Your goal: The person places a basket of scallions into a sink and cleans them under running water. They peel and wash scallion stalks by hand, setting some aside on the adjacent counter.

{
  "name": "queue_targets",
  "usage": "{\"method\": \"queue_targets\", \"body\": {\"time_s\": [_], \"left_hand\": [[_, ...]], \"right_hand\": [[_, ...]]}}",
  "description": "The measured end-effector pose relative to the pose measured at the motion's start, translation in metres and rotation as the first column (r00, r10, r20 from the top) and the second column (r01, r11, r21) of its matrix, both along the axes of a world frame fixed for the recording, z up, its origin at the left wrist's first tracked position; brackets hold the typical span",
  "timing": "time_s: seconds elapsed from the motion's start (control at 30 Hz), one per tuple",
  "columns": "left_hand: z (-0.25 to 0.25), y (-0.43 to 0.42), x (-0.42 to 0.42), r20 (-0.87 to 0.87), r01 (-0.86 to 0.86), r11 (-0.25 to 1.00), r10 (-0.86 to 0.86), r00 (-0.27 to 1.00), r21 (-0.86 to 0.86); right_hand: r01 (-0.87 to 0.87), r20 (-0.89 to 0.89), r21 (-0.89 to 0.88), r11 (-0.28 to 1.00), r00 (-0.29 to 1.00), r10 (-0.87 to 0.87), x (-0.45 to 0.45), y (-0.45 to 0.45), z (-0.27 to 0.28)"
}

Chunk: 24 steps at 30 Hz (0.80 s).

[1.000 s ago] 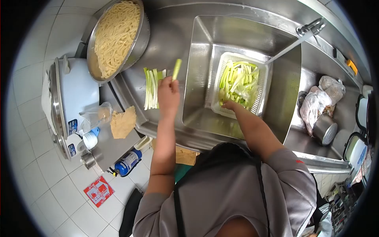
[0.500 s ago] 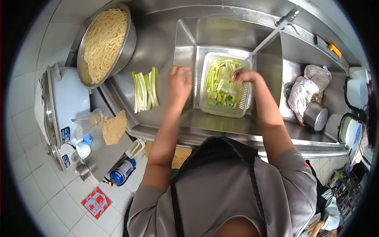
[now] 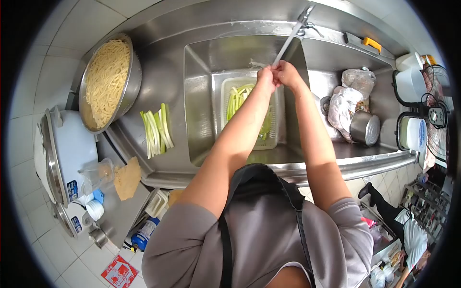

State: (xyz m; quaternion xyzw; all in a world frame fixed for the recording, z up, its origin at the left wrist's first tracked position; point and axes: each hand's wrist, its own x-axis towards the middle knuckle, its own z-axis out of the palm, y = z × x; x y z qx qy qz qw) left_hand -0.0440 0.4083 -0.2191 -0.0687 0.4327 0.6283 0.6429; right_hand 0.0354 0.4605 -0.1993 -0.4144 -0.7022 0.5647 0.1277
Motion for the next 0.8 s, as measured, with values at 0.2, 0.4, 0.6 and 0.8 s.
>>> {"method": "queue_targets", "body": {"time_s": [0.2, 0.4, 0.6, 0.8], "left_hand": [[-0.01, 0.031, 0.007, 0.138, -0.161, 0.986, 0.166, 0.977, -0.043], [-0.014, 0.039, -0.014, 0.172, -0.211, 0.968, 0.233, 0.957, -0.138], [-0.016, 0.004, -0.078, -0.285, -0.133, 0.977, 0.08, 0.955, -0.169], [0.03, -0.063, -0.056, -0.828, 0.471, 0.875, -0.345, 0.441, -0.114]], "right_hand": [[0.125, 0.088, 0.105, 0.986, 0.987, -0.135, 0.028, -0.035, 0.066], [0.063, 0.04, 0.108, 0.992, 0.997, -0.067, 0.044, -0.056, 0.086], [-0.088, -0.05, -0.105, 0.991, 0.995, 0.083, 0.056, -0.057, 0.097], [-0.082, 0.099, -0.133, 0.988, 0.99, 0.095, 0.025, -0.058, 0.063]]}}
